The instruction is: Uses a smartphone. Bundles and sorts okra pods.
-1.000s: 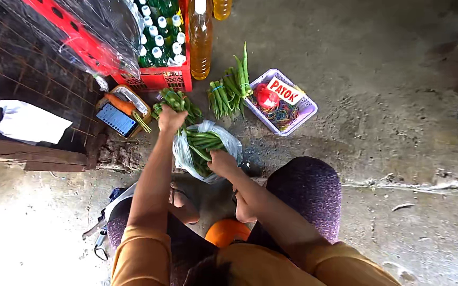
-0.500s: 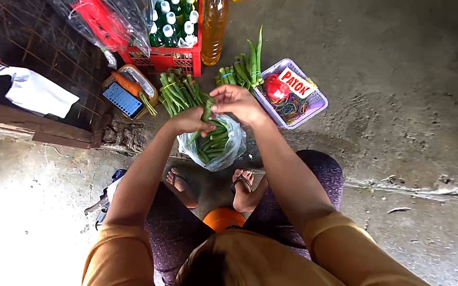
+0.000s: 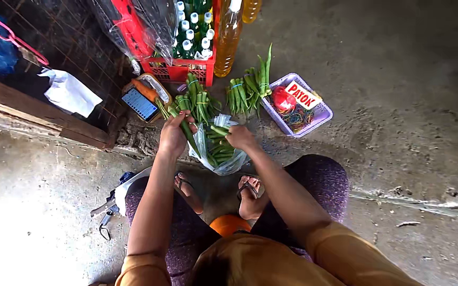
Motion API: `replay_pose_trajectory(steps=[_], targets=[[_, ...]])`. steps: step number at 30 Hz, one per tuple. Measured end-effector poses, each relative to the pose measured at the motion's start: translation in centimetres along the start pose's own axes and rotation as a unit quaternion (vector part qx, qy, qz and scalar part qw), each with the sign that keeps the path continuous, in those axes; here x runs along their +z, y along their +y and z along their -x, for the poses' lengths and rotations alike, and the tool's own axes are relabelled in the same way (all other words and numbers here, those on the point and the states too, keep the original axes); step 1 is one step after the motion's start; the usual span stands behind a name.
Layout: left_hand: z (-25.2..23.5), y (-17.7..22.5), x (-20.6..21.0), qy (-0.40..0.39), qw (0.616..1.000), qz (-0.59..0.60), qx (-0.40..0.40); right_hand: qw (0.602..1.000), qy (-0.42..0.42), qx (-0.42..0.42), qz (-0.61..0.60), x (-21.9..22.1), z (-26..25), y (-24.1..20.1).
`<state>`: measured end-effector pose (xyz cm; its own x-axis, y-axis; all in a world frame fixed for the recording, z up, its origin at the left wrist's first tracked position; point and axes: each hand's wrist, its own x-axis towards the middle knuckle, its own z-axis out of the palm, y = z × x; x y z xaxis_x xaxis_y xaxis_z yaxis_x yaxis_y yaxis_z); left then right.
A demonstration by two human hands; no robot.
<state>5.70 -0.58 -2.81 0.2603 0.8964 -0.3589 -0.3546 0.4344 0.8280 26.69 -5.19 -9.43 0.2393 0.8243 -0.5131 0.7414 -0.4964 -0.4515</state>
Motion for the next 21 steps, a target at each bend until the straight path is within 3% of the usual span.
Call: replay_pose_trajectory(steps=[3, 6, 9, 11, 13, 15, 18, 21], targets=[[0.0, -0.3, 1.3, 0.024, 0.998, -0.007, -0.051, 0.978, 0.104, -0.056, -0.172, -2.6, 6.6, -0.2], [0.2, -1.4, 2.5, -0.055, 0.995, 0.024, -0.076, 0.935, 0.171, -0.21, -0.23, -2.8, 8.8, -2.4], [0.1, -1.4, 2.9, -0.088, 0.991, 0.081, -0.051, 0.865, 0.12, -0.322, -0.367, -2.6, 6.9, -4.3], [0.0, -0.2, 2.5, -0.058, 0.991, 0.114, -0.035, 0.83, 0.096, -0.294, -0.464, -1.9, 3.7, -4.3], [0.0, 1.0, 1.8, -0.044, 0.987, 0.151, -0.007, 0.912, 0.132, -0.236, -0.308, 0.0, -0.2, -3.0], [-0.1, 1.7, 0.7, -0.085, 0.98, 0.174, 0.038, 0.976, 0.065, -0.202, -0.055, 3.0, -3.7, -0.6], [0.1, 2.3, 0.0, -0.088, 0.977, 0.179, 0.078, 0.967, 0.005, -0.182, 0.181, 6.8, -6.0, 2.4], [0.1, 2.5, -0.3, -0.067, 0.98, 0.169, 0.082, 0.964, 0.035, -0.154, 0.215, 7.4, -5.4, 2.5]])
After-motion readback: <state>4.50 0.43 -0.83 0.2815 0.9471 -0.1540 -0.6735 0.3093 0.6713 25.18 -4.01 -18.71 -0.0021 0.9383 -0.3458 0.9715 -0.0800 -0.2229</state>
